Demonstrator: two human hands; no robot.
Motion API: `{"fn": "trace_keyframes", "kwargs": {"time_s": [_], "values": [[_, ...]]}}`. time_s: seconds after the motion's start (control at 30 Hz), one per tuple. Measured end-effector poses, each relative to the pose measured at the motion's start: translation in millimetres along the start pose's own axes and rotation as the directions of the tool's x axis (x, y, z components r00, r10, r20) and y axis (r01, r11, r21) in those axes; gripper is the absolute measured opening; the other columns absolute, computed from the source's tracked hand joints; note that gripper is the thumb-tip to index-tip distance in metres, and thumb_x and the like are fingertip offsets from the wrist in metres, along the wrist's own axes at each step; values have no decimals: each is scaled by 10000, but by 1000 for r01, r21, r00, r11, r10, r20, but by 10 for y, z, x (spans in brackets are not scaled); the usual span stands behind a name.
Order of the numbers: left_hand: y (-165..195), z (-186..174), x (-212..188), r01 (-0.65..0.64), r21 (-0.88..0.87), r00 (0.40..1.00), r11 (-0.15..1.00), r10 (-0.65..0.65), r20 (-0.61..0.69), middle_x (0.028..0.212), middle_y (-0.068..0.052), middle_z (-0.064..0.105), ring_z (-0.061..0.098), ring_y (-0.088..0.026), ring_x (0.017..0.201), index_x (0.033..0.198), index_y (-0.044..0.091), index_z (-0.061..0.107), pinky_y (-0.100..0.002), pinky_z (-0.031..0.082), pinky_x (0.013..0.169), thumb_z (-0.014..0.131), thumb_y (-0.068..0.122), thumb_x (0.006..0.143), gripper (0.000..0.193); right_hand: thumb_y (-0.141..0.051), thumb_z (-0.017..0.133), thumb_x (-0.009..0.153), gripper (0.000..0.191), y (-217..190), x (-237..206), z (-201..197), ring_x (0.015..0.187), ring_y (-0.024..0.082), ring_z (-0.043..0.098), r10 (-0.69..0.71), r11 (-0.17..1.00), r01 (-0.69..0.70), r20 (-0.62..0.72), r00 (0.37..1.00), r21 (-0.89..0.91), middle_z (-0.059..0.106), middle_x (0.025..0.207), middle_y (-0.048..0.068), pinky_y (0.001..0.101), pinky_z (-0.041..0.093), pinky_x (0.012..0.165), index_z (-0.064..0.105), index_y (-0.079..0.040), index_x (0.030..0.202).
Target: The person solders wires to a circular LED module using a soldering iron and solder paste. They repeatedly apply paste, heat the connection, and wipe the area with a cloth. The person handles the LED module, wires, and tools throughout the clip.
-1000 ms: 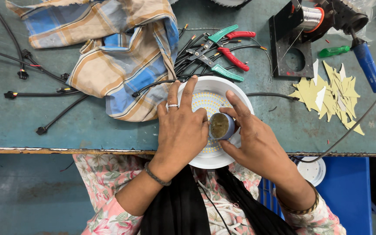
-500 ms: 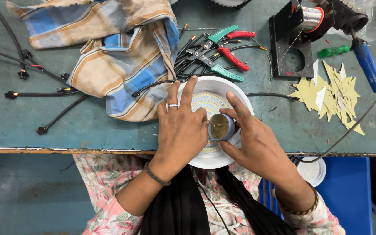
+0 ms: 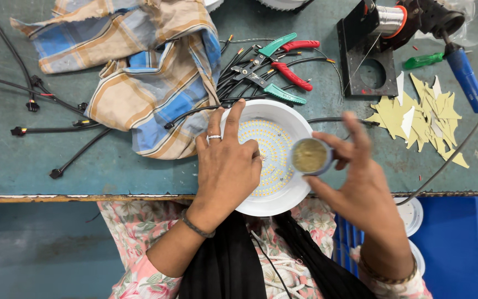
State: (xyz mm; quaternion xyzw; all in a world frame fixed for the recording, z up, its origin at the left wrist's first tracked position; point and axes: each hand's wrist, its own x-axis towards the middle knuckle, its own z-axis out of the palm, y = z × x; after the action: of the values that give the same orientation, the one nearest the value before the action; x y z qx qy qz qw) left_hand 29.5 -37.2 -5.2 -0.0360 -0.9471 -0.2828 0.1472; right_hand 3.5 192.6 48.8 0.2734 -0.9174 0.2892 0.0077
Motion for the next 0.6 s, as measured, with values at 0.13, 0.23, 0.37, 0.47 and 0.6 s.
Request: {"fn": "trace_keyframes", "kwargs": {"time_s": [0.13, 0.23, 0.37, 0.47, 0.6], "values": [[17, 35, 21, 23, 23, 999, 999, -23, 23, 1544, -159, 407, 337, -426, 1402, 729, 93, 785, -587, 354, 977, 768, 218, 736, 126, 16, 864, 764, 1238, 309, -286, -59, 1040, 221, 687, 63, 992, -41, -185, 981, 122, 687, 1359, 169, 306, 515, 864, 8, -157, 1642], [33, 61, 39, 38, 34, 999, 999, -40, 36, 1537, -157, 402, 328, -436, 1393, 715, 109, 790, -597, 342, 973, 776, 234, 719, 126, 58, 849, 863, 1240, 600, -505, -45, 1155, 216, 685, 132, 958, -49, -281, 951, 282, 658, 1397, 208, 302, 508, 980, -39, -167, 1698], [65, 62, 49, 44, 32, 997, 999, -46, 55, 1544, -153, 393, 331, -439, 1391, 715, 125, 791, -601, 334, 989, 786, 246, 719, 121, 93, 846, 978, 1191, 969, -737, -21, 1280, 252, 653, 176, 946, -53, -371, 912, 318, 630, 1425, 245, 332, 503, 1149, -52, -181, 1712], [75, 39, 51, 55, 34, 994, 998, -57, 90, 1548, -146, 387, 332, -436, 1391, 711, 134, 796, -598, 332, 982, 790, 237, 692, 104, 102, 848, 955, 1184, 1156, -833, 55, 1241, 256, 648, 218, 949, -95, -412, 885, 299, 631, 1410, 250, 322, 491, 1079, -32, -170, 1699], [85, 31, 54, 68, 52, 990, 996, -74, 122, 1558, -137, 380, 328, -438, 1395, 724, 145, 802, -595, 333, 949, 795, 225, 682, 91, 92, 856, 958, 1162, 1296, -886, 133, 1228, 236, 654, 253, 940, -113, -434, 865, 322, 628, 1423, 226, 308, 499, 1059, -1, -155, 1702]]}}
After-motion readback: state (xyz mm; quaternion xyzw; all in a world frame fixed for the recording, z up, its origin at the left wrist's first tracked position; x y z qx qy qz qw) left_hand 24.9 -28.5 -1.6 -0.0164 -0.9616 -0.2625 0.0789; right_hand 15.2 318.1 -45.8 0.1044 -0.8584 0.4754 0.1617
